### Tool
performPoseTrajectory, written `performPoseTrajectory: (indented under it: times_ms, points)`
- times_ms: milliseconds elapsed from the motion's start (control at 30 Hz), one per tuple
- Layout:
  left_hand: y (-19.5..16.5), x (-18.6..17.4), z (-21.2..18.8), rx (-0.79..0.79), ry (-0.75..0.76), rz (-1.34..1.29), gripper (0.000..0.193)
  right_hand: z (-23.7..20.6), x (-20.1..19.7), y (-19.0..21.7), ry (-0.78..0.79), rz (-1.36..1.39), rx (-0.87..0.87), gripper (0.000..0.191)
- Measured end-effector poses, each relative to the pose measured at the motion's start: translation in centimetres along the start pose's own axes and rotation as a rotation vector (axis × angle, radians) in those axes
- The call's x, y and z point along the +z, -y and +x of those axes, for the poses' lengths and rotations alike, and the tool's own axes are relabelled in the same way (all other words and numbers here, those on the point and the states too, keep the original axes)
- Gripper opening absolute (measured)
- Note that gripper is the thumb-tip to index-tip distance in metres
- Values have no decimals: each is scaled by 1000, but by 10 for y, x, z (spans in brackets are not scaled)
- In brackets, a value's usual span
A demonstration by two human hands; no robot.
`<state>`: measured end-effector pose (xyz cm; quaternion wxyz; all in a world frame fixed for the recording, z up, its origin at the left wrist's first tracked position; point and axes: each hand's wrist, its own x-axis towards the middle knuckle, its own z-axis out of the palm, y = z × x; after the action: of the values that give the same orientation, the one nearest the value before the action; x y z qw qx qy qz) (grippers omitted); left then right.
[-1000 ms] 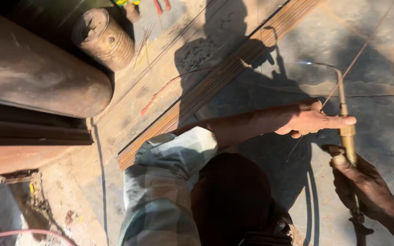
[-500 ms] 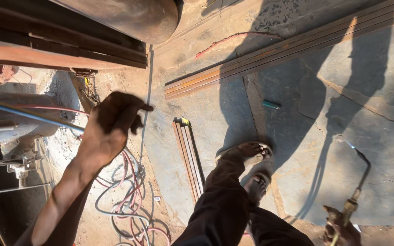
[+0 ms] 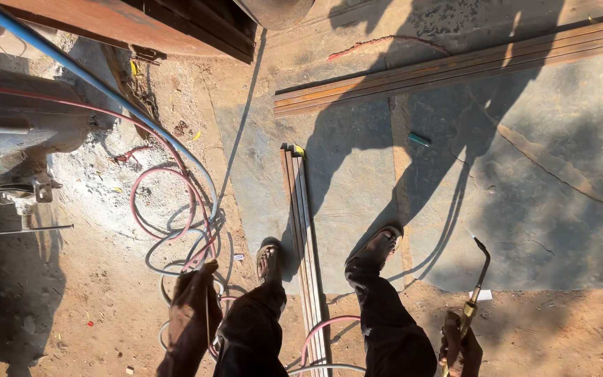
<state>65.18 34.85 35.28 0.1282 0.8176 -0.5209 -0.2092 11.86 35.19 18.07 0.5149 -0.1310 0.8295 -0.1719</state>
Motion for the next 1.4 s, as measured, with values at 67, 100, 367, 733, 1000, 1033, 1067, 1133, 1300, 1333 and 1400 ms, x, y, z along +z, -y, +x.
performPoseTrajectory:
  times_ms: [67, 100, 367, 733, 1000, 1033, 1067, 1133, 1300, 1333, 1400]
  points:
    - [-5, 10, -3, 98, -6, -42, 38, -21, -4, -9, 0, -7, 69, 44]
    - [-4, 13, -4, 63, 33, -88, 43, -33, -4, -13, -3, -18, 101, 43]
    - [58, 60, 29, -61, 375, -474, 28, -151, 27, 3, -42, -164, 203, 42]
    - [152, 219, 262, -270, 273, -167, 23, -60, 179, 151, 86, -365, -134, 40]
    - [254, 354, 380, -429, 58, -143, 21, 58, 302, 173, 44, -320, -239, 37]
    - [266, 364, 391, -386, 21, -139, 21, 68, 309, 167, 37, -317, -266, 37]
    - [275, 371, 401, -343, -15, -138, 21, 79, 314, 162, 27, -316, -295, 37]
    - [297, 383, 423, -268, -1, -96, 18, 104, 325, 152, 13, -305, -289, 37]
    - [314, 387, 457, -96, -86, -53, 16, 152, 325, 124, 23, -272, -349, 37]
    - [310, 386, 454, -89, -102, -39, 17, 157, 321, 120, 23, -274, -378, 37]
    - [295, 382, 437, 220, -450, 208, 33, 160, 317, 107, 34, -238, -428, 36]
